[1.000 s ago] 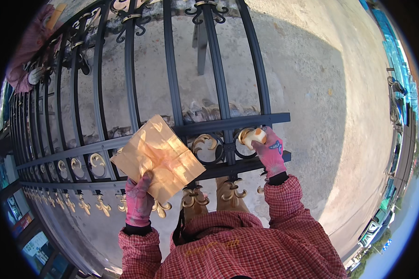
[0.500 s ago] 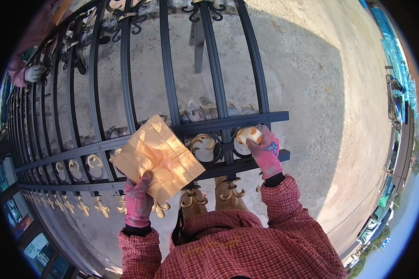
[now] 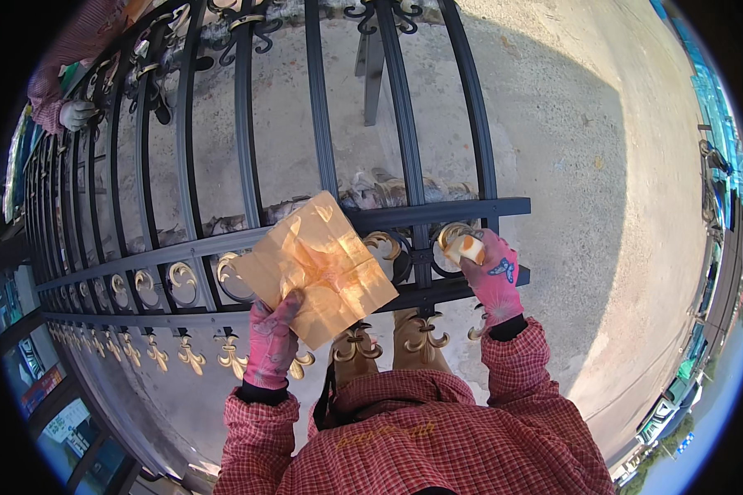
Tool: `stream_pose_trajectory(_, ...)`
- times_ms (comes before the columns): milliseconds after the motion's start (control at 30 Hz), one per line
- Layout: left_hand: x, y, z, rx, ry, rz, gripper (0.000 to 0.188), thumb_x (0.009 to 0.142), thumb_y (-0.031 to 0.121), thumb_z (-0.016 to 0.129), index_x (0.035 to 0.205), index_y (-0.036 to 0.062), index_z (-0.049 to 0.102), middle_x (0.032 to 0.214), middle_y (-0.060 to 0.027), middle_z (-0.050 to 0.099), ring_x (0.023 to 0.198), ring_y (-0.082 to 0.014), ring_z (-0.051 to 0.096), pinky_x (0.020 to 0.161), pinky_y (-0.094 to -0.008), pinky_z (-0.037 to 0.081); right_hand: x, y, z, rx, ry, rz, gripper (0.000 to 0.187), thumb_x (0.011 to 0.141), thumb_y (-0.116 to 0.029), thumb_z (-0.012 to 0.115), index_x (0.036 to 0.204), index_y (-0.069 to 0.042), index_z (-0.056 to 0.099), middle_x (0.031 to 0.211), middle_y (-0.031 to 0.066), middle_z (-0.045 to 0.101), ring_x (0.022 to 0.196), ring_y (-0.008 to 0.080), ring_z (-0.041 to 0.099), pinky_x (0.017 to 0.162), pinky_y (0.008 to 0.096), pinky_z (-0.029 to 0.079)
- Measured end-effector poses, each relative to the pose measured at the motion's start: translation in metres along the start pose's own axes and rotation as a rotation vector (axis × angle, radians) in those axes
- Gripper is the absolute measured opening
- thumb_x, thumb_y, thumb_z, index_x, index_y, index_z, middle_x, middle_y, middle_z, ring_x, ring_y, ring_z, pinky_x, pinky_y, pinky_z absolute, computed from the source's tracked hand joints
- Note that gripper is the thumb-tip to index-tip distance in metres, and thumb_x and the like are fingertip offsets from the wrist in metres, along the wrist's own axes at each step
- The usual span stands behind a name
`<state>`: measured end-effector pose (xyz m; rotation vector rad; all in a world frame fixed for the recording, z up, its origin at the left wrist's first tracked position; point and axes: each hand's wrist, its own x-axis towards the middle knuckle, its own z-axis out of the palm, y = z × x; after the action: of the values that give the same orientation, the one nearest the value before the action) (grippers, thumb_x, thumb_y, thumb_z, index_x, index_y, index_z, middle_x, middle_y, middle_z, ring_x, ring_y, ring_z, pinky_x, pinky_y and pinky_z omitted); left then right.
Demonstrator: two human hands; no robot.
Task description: The person applies gold paint to the decorative fleur-de-lis elements on a black metal gate using a small brush. They hold a gold paint sheet in the left hand and repeatedly dip the brush into a small container to continue painting the ornamental details.
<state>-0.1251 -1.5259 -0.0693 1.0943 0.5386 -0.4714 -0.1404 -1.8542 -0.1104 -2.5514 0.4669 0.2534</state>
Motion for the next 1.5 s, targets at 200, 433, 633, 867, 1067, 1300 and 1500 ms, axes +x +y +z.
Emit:
stream_pose_trajectory(200,0.013,-0.022,0.026,0.094,-0.020,0.009,0.031,0.091,0.011,0.055,0.121,0.0043,0.052,0.106,-0.0021,0.060,0.092,-0.0107,0.058,0.078,-0.0268,0.050,-0.012,-0.046,-0.028,0.359,0.185,-0.093,0.037,0.068,-0.001,0.069,0.103,-0.004,0.055,0.087,0.0101,0.063,0.072,0.0185,0.063,0.062,0.0294,0.051)
stream_pose_trajectory(433,0.016,-0.045,0.048,0.229,-0.128,0.082,0.032,0.092,0.016,0.055,0.122,0.0058,0.052,0.108,-0.0003,0.059,0.096,-0.0098,0.056,0.086,-0.0264,0.046,-0.025,-0.075,-0.027,0.093,-0.064,-0.353,0.055,0.059,-0.017,0.074,0.109,-0.010,0.054,0.113,0.0085,0.056,0.107,0.0311,0.050,0.091,0.0427,0.036)
stream_pose_trajectory(633,0.018,-0.047,0.047,0.193,-0.129,0.026,0.035,0.090,0.006,0.050,0.125,0.0028,0.048,0.107,0.0003,0.057,0.091,-0.0073,0.053,0.083,-0.0217,0.043,-0.036,-0.062,-0.019,0.095,-0.066,-0.268,0.053,0.061,-0.020,0.075,0.109,-0.012,0.055,0.113,0.0068,0.055,0.110,0.0278,0.049,0.093,0.0410,0.034)
stream_pose_trajectory(867,0.024,-0.035,0.028,0.177,-0.076,0.017,0.030,0.092,0.012,0.051,0.121,0.0044,0.050,0.107,-0.0023,0.058,0.092,-0.0097,0.056,0.080,-0.0247,0.047,-0.039,-0.009,-0.004,0.386,0.353,0.120,0.043,0.068,-0.007,0.073,0.105,-0.002,0.053,0.090,0.0141,0.063,0.077,0.0280,0.065,0.065,0.0322,0.052)
stream_pose_trajectory(1067,0.025,-0.027,0.027,0.176,-0.064,-0.010,0.030,0.091,0.012,0.055,0.120,0.0061,0.052,0.106,-0.0024,0.060,0.094,-0.0132,0.058,0.081,-0.0292,0.050,-0.004,0.013,0.028,0.246,0.416,0.148,0.046,0.070,-0.009,0.074,0.109,-0.002,0.052,0.091,0.0149,0.063,0.076,0.0271,0.065,0.065,0.0327,0.051)
stream_pose_trajectory(1300,0.027,-0.027,0.023,0.157,-0.075,-0.013,0.033,0.092,0.011,0.052,0.124,0.0053,0.048,0.109,-0.0031,0.059,0.093,-0.0112,0.057,0.080,-0.0259,0.048,-0.010,0.017,0.028,0.402,0.323,0.310,0.041,0.071,-0.010,0.072,0.106,-0.002,0.052,0.089,0.0145,0.063,0.076,0.0255,0.064,0.065,0.0314,0.050)
stream_pose_trajectory(1500,0.026,-0.024,0.021,0.190,-0.085,0.007,0.032,0.092,0.013,0.053,0.123,0.0053,0.049,0.108,-0.0027,0.058,0.095,-0.0114,0.056,0.081,-0.0265,0.047,-0.004,0.010,0.029,0.327,0.285,0.206,0.041,0.069,-0.011,0.073,0.103,-0.003,0.053,0.091,0.0153,0.063,0.078,0.0306,0.064,0.067,0.0341,0.051)
